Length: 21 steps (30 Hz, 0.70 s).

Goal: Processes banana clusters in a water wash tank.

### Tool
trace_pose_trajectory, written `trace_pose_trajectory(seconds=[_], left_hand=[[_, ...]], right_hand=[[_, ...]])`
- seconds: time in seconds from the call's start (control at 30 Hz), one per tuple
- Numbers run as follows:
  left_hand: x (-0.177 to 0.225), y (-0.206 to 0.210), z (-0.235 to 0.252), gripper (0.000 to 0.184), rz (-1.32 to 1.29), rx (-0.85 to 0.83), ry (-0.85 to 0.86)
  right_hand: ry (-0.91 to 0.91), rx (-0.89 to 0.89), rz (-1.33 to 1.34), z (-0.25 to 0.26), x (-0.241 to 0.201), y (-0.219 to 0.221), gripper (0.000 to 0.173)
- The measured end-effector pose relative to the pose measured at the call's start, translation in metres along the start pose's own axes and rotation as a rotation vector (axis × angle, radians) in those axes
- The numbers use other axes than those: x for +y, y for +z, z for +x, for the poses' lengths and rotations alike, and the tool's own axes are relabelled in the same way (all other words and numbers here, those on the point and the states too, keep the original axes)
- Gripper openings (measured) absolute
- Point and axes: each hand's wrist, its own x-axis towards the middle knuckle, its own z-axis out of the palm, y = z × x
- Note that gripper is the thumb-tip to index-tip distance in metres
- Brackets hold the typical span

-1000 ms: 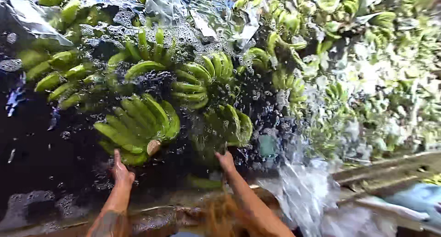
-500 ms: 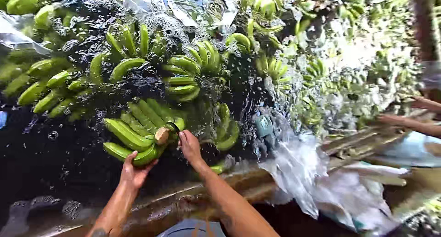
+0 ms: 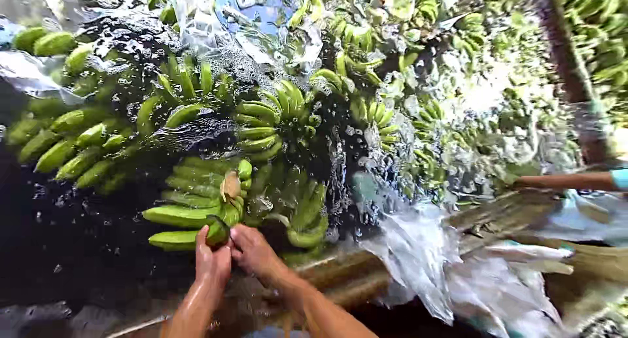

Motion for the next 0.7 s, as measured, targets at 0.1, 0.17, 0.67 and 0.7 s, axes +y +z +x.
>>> trace_pose_trajectory(seconds=[0.1,0.17,0.67,0.7], left_hand=[[0.002,-0.03,0.017,0.04,-0.002,-0.069,0.093],[0.003,-0.04,0.022,0.04,0.032,-0.073,0.119],[-0.003,-0.061,0.026,0.036,0.056,-0.042,0.166],[-0.008,-0.062,0.028,0.037,0.063,-0.011,0.183]], right_hand=[[-0.056,0.186,-0.245,0.02,-0.006,-0.026,0.037],[0.018,0.165,-0.663,0.048,-0.01,-0.046,0.042],[0.134,0.073,-0.875,0.07,0.025,0.001,0.046],[0.164,0.05,-0.814,0.071,0.035,0.011,0.047]])
